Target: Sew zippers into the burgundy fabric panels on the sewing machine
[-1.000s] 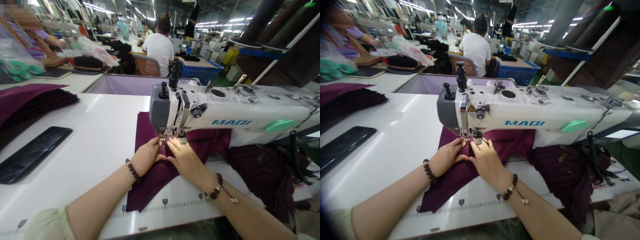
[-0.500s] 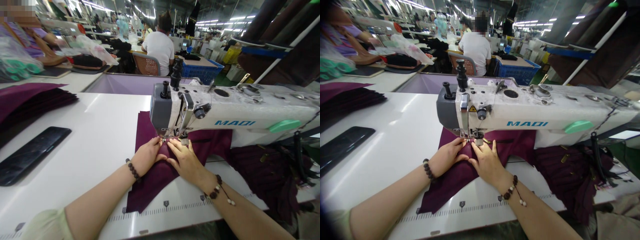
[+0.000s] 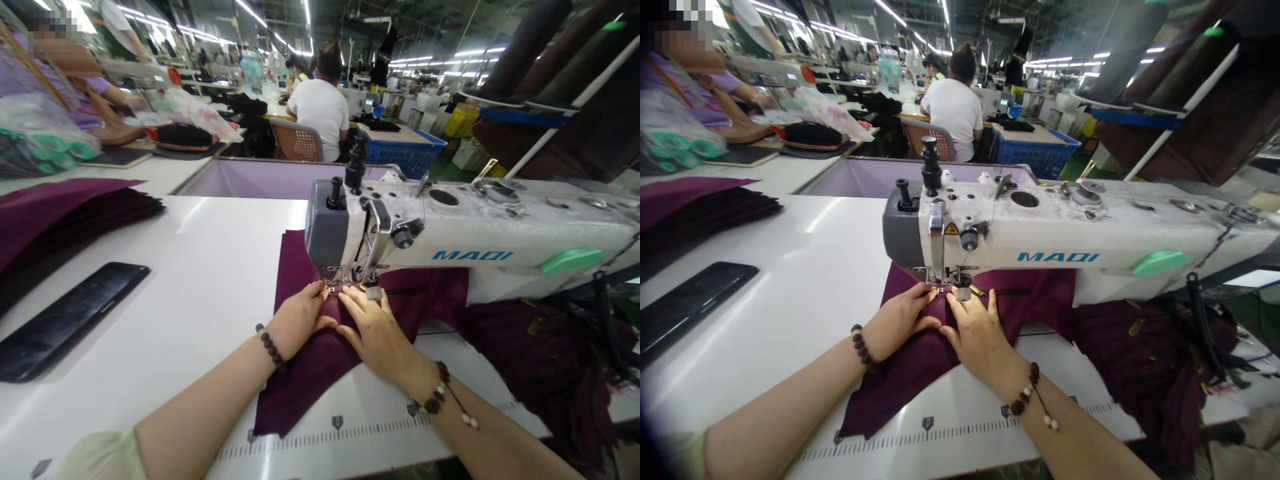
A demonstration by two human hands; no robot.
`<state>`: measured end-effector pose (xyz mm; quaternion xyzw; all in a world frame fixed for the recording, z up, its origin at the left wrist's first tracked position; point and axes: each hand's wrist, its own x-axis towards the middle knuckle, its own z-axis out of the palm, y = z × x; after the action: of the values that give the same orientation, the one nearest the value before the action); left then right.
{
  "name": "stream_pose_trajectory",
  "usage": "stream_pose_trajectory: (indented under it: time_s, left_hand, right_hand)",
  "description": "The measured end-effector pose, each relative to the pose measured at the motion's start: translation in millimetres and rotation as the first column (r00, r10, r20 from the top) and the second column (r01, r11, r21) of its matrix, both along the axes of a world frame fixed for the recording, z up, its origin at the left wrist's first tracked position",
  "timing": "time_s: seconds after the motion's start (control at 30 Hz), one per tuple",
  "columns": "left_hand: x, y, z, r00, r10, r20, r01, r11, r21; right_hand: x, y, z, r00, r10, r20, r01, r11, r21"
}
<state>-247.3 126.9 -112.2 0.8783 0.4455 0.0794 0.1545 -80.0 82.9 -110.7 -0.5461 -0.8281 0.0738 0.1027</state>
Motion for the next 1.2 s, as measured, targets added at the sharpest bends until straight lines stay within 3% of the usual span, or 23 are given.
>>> stream_pose_trajectory:
  time_s: [0.83,1.2]
  left_hand:
    - [-4,5,-9.7,0.999,-0.028,0.044,0.025,0.998,0.058]
    - [0,-4,-10.6,1.0,-0.022,0.001,0.022,0.995,0.094]
  right_hand:
    - [-4,-2,-8.2,0.998,-0.022,0.06,0.02,0.999,0.038]
    - [-2,-2,-9.0,0.996,-0.022,0.083,0.02,0.999,0.025]
